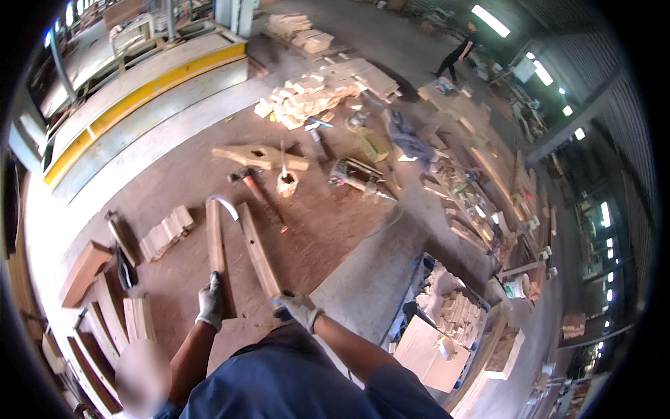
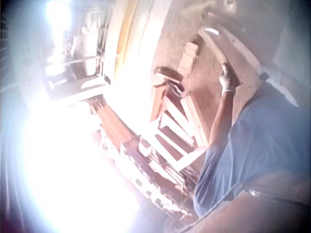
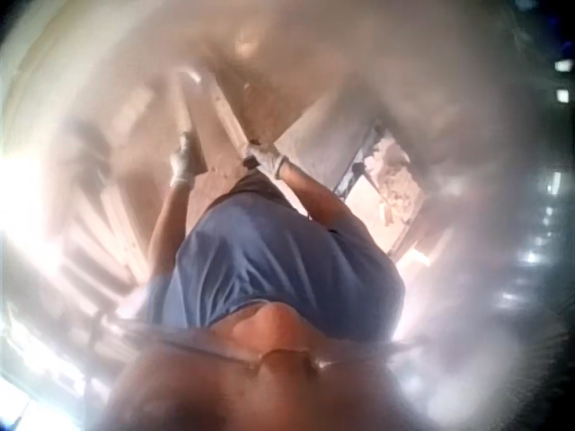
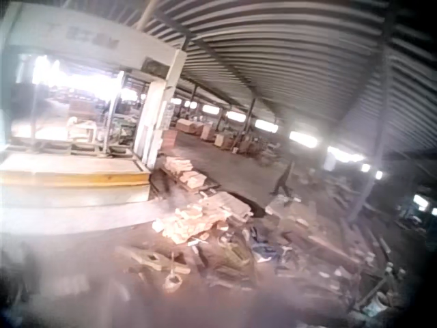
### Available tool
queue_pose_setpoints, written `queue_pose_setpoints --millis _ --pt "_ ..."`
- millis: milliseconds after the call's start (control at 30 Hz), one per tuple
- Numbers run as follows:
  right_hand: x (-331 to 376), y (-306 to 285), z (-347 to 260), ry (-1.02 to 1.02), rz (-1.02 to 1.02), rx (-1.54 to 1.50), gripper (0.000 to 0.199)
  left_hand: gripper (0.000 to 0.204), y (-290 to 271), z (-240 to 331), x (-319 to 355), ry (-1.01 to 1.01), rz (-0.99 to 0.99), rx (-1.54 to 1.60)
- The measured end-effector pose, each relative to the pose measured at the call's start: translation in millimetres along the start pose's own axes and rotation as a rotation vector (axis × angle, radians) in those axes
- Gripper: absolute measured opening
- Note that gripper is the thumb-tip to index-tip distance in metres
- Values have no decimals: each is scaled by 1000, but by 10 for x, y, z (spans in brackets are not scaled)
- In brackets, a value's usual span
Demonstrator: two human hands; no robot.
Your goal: The person walks through a workshop and uses a utility knife to scrape a white substance from a small wooden block. They then move to another table, pick up a small wooden piece, and apply a substance from a container using a brush. Finally, they walk to a third table and pick up two long wooden planks.
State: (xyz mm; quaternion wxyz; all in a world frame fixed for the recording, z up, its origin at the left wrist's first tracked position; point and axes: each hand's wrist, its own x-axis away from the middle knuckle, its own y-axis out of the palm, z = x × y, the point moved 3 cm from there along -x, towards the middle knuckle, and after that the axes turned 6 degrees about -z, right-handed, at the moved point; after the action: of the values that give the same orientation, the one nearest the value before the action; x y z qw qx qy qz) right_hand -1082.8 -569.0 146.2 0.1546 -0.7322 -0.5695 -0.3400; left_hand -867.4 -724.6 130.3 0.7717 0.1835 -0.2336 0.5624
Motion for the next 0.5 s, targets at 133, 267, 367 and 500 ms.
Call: queue_pose_setpoints --millis 133,267,367,500 --pt "45 -71 -17 -16 -86 -29 27 33 128 -71 -12 -124 -115 121" --pt "109 -37 -94 1 -15 -80 35 43 134 20 101 -111 -85 93" --pt "120 -19 -139 6 -29 -59 39 50 80 -115 104 -134 -124 180" --pt "111 -26 -120 13 -18 -59 41 45 112 -57 203 -194 -205 333"
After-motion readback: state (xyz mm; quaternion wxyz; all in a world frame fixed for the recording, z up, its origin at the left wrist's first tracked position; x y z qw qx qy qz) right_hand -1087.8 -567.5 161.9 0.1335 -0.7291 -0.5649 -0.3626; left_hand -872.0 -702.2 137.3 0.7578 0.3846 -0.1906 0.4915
